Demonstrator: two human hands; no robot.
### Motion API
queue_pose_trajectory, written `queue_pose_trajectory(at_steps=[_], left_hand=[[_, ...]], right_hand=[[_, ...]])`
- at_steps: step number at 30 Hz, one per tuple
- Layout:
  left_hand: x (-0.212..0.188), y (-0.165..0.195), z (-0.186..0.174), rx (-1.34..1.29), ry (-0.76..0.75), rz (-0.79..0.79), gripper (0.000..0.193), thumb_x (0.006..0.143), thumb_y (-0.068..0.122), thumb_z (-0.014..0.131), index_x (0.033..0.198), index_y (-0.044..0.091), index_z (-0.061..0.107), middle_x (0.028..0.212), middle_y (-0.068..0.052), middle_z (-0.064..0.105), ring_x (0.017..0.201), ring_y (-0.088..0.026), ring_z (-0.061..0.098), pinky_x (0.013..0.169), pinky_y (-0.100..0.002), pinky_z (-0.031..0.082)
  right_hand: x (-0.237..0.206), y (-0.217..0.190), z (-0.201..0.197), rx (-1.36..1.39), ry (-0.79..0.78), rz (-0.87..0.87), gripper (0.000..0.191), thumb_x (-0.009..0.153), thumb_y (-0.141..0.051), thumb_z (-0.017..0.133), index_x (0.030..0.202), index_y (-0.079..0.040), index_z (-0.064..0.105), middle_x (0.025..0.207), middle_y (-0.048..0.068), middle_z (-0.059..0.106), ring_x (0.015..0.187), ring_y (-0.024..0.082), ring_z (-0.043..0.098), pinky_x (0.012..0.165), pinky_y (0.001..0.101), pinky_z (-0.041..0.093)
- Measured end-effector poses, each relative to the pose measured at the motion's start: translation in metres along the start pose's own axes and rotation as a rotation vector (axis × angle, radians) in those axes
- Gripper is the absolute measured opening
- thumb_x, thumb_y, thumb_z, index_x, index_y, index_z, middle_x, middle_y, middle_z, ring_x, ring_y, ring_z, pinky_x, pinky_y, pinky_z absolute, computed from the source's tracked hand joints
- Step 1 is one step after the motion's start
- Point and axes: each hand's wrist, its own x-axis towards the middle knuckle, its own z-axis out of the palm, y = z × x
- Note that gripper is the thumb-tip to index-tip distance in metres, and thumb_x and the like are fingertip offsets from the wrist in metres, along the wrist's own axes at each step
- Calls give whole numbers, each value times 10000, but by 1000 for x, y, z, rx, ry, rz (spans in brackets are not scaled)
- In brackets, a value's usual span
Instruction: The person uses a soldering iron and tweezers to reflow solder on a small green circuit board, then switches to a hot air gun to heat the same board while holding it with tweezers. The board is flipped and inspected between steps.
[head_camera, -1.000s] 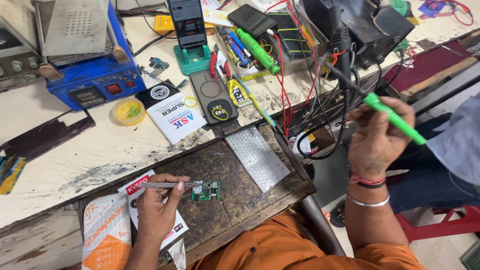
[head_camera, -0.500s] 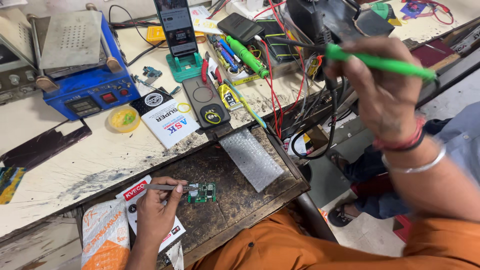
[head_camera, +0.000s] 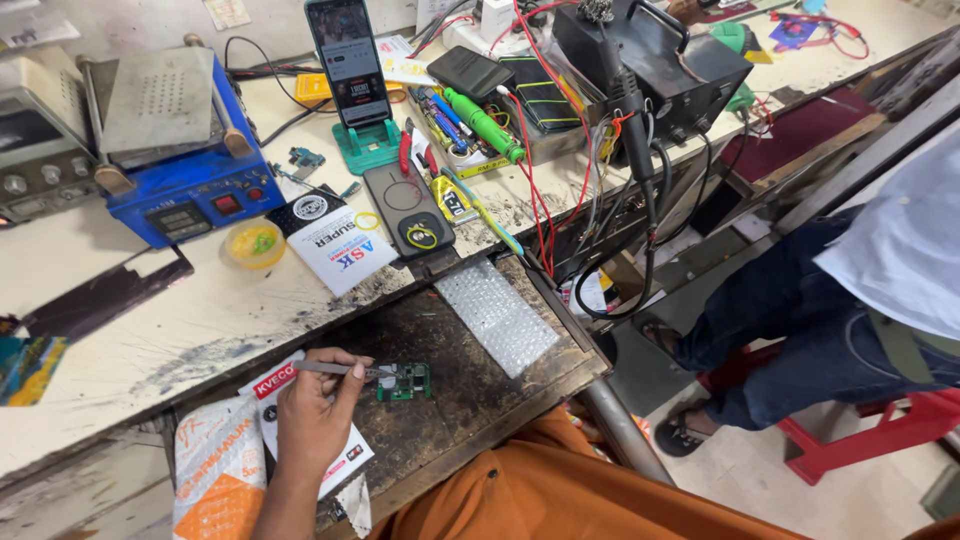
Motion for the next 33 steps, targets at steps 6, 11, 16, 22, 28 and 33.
queue_pose_trajectory(at_steps=[6,11,16,22,28,33], left_hand=[[2,4,0,25,7,-12,135,963,131,669,1038,52,588,980,-75,811,842,-139,785,709,-272,613],[1,4,-1,39,8,13,136,955,121,670,1031,53,580,994,-80,811,891,-143,789,747,-282,617],[1,0,1,25,-7,23,136,961,116,663,1041,50,574,995,-86,808,880,-148,790,748,-285,620],[1,1,-1,52,2,-2,137,957,105,665,1046,45,580,992,-88,806,874,-149,784,745,-287,618],[-1,0,0,45,16,20,142,964,104,664,1060,44,579,988,-90,801,863,-134,774,747,-272,611],[-4,-3,1,75,-2,-71,145,954,108,668,1050,49,576,1003,-78,813,794,-117,752,665,-255,581]], right_hand=[[-47,31,-7,189,175,188,233,1241,-218,569,1285,6,611,1022,125,686,882,191,689,799,297,586],[-92,64,-10,288,452,420,243,1242,-235,560,1298,-4,609,1015,116,681,872,187,685,796,298,589],[-157,98,-24,314,688,599,253,1243,-252,551,1312,-14,607,1009,108,675,861,183,681,793,299,592],[-218,118,-18,323,837,731,267,1245,-272,539,1328,-27,605,1000,97,669,848,178,677,789,300,596],[-212,116,4,505,974,778,249,1246,-226,544,1364,-7,556,1015,111,636,824,193,651,767,323,597],[-141,154,4,470,953,786,204,1232,-176,615,1263,11,540,945,122,640,733,204,656,660,343,602]])
